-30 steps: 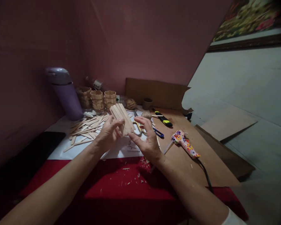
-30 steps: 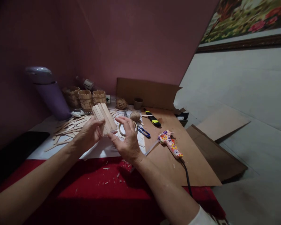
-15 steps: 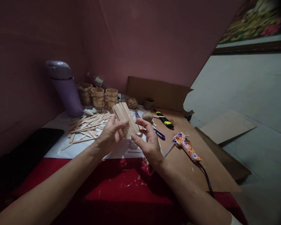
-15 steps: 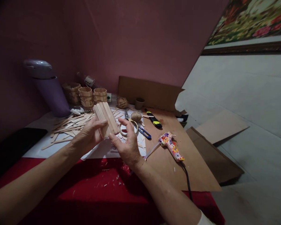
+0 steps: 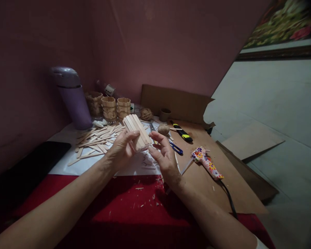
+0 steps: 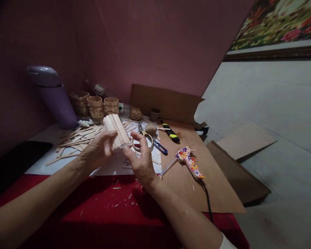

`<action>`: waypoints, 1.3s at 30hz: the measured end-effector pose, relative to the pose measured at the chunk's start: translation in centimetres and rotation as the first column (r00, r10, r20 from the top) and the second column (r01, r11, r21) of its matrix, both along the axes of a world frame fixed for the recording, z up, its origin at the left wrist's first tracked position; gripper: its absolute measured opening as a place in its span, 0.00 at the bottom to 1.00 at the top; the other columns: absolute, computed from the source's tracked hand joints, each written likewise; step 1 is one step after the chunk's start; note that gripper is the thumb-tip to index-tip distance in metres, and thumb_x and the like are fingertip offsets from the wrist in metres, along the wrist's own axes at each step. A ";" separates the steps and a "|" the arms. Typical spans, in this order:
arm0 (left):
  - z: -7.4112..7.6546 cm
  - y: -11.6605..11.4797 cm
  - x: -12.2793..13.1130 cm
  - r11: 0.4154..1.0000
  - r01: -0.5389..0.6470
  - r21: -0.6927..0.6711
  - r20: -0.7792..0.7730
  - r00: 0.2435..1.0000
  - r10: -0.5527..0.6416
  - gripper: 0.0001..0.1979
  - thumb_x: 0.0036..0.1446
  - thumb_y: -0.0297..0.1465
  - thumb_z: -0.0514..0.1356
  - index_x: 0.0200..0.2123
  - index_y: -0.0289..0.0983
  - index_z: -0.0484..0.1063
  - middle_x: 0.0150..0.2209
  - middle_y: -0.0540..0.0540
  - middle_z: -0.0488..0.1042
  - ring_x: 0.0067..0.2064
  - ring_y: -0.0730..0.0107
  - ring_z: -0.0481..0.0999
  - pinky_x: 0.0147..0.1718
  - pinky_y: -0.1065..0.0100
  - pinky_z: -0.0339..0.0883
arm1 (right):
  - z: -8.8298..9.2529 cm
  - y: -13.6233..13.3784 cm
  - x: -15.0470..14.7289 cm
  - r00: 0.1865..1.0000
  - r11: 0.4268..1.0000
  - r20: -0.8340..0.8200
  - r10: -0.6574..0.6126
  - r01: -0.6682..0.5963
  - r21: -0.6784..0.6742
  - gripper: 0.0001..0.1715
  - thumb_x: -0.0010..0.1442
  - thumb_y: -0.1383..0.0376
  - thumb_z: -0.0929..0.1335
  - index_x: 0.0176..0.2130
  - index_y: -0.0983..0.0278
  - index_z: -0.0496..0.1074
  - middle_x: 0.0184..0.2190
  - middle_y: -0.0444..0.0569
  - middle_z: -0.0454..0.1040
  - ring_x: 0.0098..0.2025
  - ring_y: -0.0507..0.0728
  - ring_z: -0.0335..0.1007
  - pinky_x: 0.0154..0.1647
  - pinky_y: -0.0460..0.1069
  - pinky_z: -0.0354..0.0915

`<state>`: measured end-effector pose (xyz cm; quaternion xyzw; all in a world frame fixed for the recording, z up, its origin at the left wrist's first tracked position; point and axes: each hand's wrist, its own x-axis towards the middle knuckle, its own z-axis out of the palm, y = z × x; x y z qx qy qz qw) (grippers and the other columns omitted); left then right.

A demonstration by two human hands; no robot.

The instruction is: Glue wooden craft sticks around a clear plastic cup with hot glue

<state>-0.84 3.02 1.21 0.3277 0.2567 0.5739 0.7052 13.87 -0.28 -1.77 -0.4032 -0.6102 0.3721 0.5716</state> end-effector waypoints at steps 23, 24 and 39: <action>-0.1 -0.3 0.6 0.997 0.074 0.028 -0.032 0.997 -0.073 0.25 0.52 0.27 0.66 0.54 0.35 0.68 0.43 0.41 0.80 0.40 0.61 0.80 0.35 0.67 0.76 | 0.2 0.0 -0.5 0.995 0.993 0.069 -0.068 0.062 0.097 0.30 0.57 0.53 0.72 0.55 0.58 0.64 0.58 0.54 0.68 0.54 0.62 0.68 0.55 0.60 0.69; -0.1 -0.4 0.6 0.997 0.077 0.030 -0.033 0.997 -0.076 0.26 0.51 0.27 0.66 0.54 0.36 0.67 0.43 0.41 0.79 0.40 0.61 0.80 0.35 0.67 0.75 | 0.2 0.0 -0.5 0.996 0.994 0.064 -0.062 0.056 0.093 0.30 0.57 0.53 0.72 0.55 0.58 0.64 0.58 0.54 0.67 0.54 0.62 0.68 0.55 0.60 0.69; -0.1 -0.5 0.7 0.998 0.056 0.042 -0.031 0.998 -0.054 0.21 0.46 0.25 0.70 0.44 0.37 0.68 0.38 0.46 0.77 0.36 0.65 0.78 0.35 0.66 0.75 | 0.3 0.0 -0.4 1.000 0.998 0.032 -0.002 0.000 0.069 0.29 0.57 0.53 0.72 0.55 0.57 0.65 0.57 0.53 0.69 0.56 0.64 0.67 0.56 0.62 0.67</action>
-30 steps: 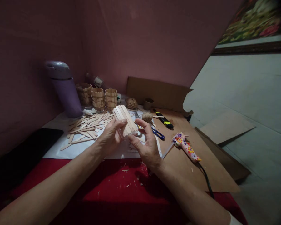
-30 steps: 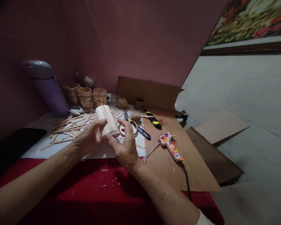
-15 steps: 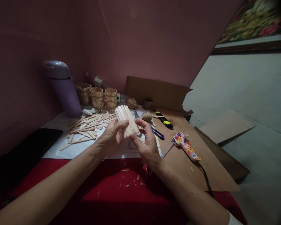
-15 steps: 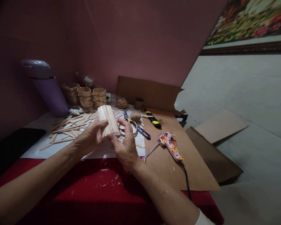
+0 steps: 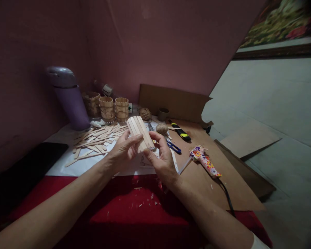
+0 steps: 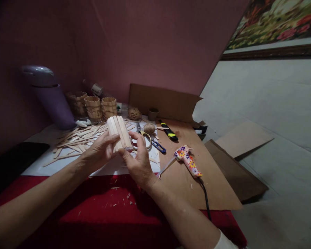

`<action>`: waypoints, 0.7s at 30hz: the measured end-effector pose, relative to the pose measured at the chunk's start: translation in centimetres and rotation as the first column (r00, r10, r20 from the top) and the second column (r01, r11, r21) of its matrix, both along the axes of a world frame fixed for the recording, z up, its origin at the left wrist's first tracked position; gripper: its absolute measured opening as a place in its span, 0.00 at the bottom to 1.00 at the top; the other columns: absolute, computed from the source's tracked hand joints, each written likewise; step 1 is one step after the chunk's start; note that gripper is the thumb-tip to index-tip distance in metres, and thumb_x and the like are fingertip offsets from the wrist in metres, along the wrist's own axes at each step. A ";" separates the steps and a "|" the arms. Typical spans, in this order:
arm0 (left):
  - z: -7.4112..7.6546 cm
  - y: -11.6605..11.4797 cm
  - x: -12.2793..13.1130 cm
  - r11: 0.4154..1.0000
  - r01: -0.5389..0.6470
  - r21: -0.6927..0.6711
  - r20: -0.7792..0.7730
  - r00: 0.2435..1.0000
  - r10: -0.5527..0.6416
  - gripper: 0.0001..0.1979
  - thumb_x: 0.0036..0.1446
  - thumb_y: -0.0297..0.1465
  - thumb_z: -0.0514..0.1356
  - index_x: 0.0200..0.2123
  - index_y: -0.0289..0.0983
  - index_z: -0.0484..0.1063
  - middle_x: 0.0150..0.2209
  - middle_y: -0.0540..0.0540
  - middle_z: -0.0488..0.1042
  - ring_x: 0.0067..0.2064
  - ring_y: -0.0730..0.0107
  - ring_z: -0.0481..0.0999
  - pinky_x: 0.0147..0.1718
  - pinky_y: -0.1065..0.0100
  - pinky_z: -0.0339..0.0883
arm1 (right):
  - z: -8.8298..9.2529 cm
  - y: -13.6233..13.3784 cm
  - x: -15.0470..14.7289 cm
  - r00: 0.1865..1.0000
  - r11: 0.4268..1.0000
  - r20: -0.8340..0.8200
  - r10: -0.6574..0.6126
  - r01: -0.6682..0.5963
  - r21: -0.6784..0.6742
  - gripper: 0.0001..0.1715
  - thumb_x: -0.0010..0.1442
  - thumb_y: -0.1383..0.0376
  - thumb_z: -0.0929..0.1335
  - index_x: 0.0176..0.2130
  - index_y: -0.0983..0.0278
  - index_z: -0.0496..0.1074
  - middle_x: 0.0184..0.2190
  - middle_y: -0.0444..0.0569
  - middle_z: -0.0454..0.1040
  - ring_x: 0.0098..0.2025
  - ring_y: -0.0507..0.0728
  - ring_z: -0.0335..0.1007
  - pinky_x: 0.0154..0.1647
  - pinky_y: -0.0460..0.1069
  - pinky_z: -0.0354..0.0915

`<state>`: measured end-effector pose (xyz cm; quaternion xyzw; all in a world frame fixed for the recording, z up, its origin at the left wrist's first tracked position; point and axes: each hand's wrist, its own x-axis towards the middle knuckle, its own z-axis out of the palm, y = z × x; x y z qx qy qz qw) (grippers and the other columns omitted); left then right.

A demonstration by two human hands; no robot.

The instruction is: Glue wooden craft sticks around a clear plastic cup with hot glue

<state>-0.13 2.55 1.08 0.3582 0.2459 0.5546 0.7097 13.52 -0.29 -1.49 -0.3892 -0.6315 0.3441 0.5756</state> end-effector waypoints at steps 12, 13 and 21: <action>-0.3 0.3 -0.2 0.999 0.038 -0.022 0.015 0.999 -0.038 0.21 0.52 0.28 0.66 0.50 0.33 0.71 0.41 0.39 0.80 0.37 0.59 0.81 0.35 0.62 0.77 | -0.4 0.4 0.3 0.991 0.993 0.092 -0.102 0.096 0.070 0.37 0.54 0.50 0.73 0.58 0.58 0.62 0.59 0.56 0.66 0.60 0.65 0.62 0.59 0.64 0.63; -0.3 0.3 -0.2 0.999 0.040 -0.017 0.015 0.999 -0.040 0.21 0.52 0.27 0.66 0.51 0.34 0.71 0.42 0.39 0.80 0.37 0.59 0.81 0.34 0.63 0.77 | -0.4 0.4 0.3 0.989 0.990 0.095 -0.116 0.108 0.087 0.37 0.55 0.50 0.73 0.58 0.58 0.62 0.59 0.56 0.66 0.60 0.65 0.62 0.59 0.64 0.63; -0.4 0.3 0.0 0.996 0.090 0.000 0.008 0.996 -0.090 0.25 0.53 0.28 0.67 0.55 0.34 0.70 0.42 0.39 0.81 0.40 0.60 0.81 0.30 0.69 0.74 | -0.7 0.7 0.2 0.981 0.981 0.093 -0.170 0.159 0.116 0.36 0.56 0.48 0.72 0.58 0.58 0.62 0.59 0.57 0.67 0.60 0.65 0.63 0.59 0.63 0.62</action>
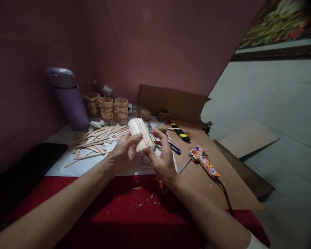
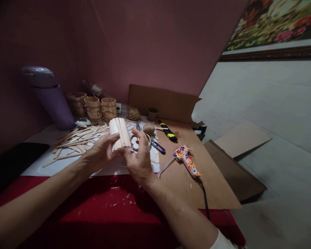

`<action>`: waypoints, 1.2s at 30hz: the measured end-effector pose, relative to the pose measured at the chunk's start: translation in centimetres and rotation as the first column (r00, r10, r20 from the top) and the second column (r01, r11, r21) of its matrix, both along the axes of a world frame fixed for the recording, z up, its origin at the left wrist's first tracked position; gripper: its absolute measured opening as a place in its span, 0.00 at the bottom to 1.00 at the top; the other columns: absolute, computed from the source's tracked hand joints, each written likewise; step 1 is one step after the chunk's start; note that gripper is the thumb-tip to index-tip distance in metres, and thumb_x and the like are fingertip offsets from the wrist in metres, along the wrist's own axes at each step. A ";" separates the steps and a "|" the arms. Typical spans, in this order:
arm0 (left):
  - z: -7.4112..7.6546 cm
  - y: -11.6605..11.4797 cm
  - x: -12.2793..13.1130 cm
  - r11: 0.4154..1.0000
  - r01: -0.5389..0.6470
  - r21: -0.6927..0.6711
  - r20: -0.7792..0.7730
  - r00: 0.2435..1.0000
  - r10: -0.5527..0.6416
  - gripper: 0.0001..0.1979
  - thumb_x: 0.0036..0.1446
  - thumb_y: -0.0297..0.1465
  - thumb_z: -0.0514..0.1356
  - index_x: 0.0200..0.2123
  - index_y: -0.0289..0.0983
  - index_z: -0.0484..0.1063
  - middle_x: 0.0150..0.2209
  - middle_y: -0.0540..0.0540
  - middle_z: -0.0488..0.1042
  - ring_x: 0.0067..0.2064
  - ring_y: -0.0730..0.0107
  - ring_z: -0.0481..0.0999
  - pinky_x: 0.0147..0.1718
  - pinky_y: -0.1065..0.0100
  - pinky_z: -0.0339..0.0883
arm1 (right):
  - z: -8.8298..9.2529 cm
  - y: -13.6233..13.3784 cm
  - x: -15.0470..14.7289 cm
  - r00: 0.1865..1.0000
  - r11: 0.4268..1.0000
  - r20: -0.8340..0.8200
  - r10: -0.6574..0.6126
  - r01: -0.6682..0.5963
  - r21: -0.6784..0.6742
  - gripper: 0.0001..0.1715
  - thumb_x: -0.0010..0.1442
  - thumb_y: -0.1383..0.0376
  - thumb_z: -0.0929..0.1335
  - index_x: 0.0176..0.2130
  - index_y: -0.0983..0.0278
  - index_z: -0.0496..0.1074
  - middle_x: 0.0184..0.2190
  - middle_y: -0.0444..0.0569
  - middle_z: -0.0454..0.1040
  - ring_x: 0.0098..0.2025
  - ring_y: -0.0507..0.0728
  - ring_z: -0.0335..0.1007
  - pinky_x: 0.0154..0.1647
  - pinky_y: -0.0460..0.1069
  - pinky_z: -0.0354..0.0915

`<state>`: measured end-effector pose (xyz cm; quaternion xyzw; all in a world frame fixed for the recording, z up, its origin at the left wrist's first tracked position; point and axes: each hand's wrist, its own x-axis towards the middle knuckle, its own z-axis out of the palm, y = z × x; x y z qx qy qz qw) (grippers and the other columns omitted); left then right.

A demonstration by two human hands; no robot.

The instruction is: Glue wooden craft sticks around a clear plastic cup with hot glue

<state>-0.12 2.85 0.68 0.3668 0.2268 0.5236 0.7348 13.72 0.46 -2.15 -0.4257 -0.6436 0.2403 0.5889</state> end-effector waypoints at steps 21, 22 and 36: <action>-0.1 -0.2 0.6 0.982 -0.191 -0.003 0.067 0.979 0.191 0.25 0.47 0.29 0.71 0.49 0.39 0.68 0.42 0.45 0.79 0.41 0.64 0.80 0.42 0.64 0.76 | -0.4 -0.1 -1.0 0.998 0.994 -0.056 0.038 -0.043 -0.096 0.51 0.51 0.44 0.74 0.64 0.63 0.58 0.63 0.62 0.64 0.63 0.68 0.61 0.62 0.67 0.61; 0.0 -0.4 0.7 0.985 -0.169 -0.032 0.072 0.983 0.171 0.24 0.48 0.30 0.71 0.48 0.38 0.69 0.42 0.45 0.79 0.41 0.63 0.80 0.43 0.63 0.76 | -0.3 -0.1 -1.1 0.999 0.995 -0.038 0.017 -0.021 -0.094 0.51 0.52 0.44 0.74 0.64 0.63 0.58 0.63 0.63 0.63 0.63 0.69 0.61 0.62 0.67 0.61; 0.4 -0.1 -0.7 0.977 -0.171 -0.125 0.051 0.983 0.179 0.12 0.52 0.28 0.69 0.40 0.35 0.74 0.36 0.45 0.80 0.33 0.68 0.81 0.30 0.71 0.76 | 0.2 -0.4 -1.0 0.998 0.992 -0.051 0.030 -0.036 -0.124 0.47 0.55 0.51 0.74 0.65 0.63 0.55 0.57 0.60 0.69 0.54 0.64 0.70 0.53 0.61 0.70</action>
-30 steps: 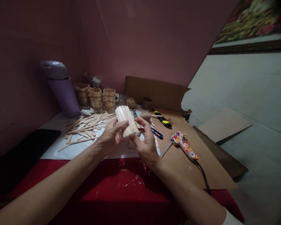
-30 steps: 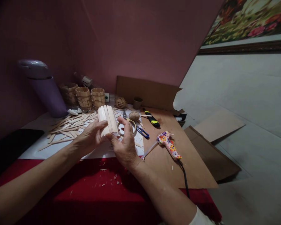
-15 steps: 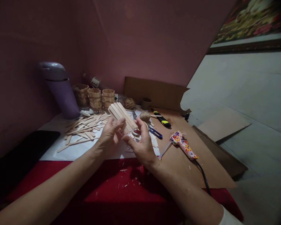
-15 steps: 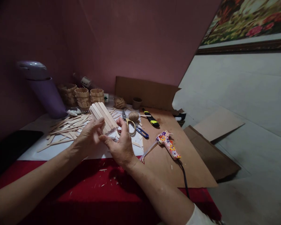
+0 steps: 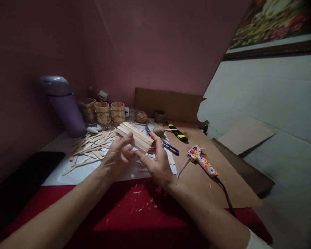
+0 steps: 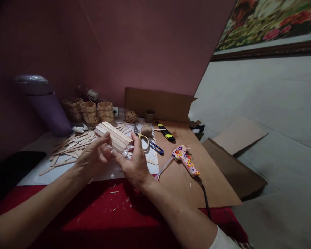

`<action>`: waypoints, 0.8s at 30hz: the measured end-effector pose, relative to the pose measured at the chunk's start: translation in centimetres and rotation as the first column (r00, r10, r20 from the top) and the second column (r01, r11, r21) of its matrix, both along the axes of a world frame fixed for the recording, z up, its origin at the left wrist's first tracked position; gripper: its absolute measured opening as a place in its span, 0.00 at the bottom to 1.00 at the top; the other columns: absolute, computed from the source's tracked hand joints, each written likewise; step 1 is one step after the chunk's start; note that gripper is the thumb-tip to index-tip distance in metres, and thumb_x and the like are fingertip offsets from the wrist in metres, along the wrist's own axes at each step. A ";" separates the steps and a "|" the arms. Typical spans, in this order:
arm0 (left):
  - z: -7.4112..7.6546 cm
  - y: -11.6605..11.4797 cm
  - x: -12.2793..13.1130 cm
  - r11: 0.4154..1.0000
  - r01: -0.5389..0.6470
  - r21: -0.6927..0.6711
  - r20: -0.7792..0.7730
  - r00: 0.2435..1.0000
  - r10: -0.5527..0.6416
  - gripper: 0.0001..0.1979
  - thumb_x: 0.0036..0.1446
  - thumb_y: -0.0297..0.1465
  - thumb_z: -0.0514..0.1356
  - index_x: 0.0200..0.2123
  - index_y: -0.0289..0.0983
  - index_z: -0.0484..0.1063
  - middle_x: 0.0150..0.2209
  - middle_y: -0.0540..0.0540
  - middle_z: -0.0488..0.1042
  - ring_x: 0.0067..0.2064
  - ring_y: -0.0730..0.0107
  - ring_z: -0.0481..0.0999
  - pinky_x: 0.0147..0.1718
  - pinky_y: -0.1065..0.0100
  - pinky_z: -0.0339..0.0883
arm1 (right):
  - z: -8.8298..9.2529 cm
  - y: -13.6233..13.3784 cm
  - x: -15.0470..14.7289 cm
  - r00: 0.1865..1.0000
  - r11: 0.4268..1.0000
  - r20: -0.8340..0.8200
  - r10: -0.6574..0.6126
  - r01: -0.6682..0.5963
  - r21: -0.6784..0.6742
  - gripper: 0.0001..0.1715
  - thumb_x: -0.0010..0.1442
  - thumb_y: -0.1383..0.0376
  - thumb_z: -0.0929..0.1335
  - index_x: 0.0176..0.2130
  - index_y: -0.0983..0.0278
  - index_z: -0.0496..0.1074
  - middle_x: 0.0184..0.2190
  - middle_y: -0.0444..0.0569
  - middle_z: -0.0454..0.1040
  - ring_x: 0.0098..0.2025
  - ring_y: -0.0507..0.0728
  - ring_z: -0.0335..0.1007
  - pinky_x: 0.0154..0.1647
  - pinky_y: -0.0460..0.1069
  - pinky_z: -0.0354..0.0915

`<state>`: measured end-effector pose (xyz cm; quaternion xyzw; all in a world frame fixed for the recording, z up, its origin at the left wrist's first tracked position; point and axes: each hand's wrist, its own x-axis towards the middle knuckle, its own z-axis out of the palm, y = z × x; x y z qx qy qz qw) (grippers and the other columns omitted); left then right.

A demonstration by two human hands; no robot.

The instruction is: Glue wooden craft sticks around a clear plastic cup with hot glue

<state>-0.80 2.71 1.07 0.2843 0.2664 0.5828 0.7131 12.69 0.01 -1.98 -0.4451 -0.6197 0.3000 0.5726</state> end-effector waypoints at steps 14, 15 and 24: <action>1.2 -0.1 0.2 0.973 -0.119 -0.197 0.187 0.970 0.157 0.07 0.59 0.23 0.61 0.27 0.34 0.73 0.28 0.45 0.80 0.29 0.66 0.81 0.28 0.67 0.77 | 0.4 -0.8 0.6 0.869 0.711 0.213 -0.446 0.200 0.674 0.17 0.65 0.70 0.66 0.53 0.62 0.72 0.52 0.56 0.68 0.56 0.62 0.65 0.55 0.65 0.67; 1.2 -0.2 0.3 0.971 -0.120 -0.207 0.191 0.968 0.161 0.08 0.59 0.23 0.61 0.27 0.34 0.73 0.27 0.46 0.80 0.28 0.67 0.80 0.28 0.67 0.77 | 0.3 -0.7 0.6 0.854 0.704 0.239 -0.461 0.189 0.685 0.18 0.65 0.70 0.66 0.54 0.64 0.72 0.53 0.57 0.68 0.57 0.63 0.64 0.56 0.65 0.66; 0.2 0.4 0.2 0.971 -0.087 -0.225 0.208 0.969 0.135 0.04 0.57 0.26 0.65 0.29 0.35 0.75 0.26 0.48 0.78 0.26 0.67 0.78 0.31 0.62 0.76 | 0.1 -0.5 0.4 0.773 0.692 0.343 -0.533 0.164 0.703 0.24 0.66 0.67 0.65 0.60 0.68 0.67 0.56 0.61 0.67 0.59 0.65 0.60 0.58 0.66 0.64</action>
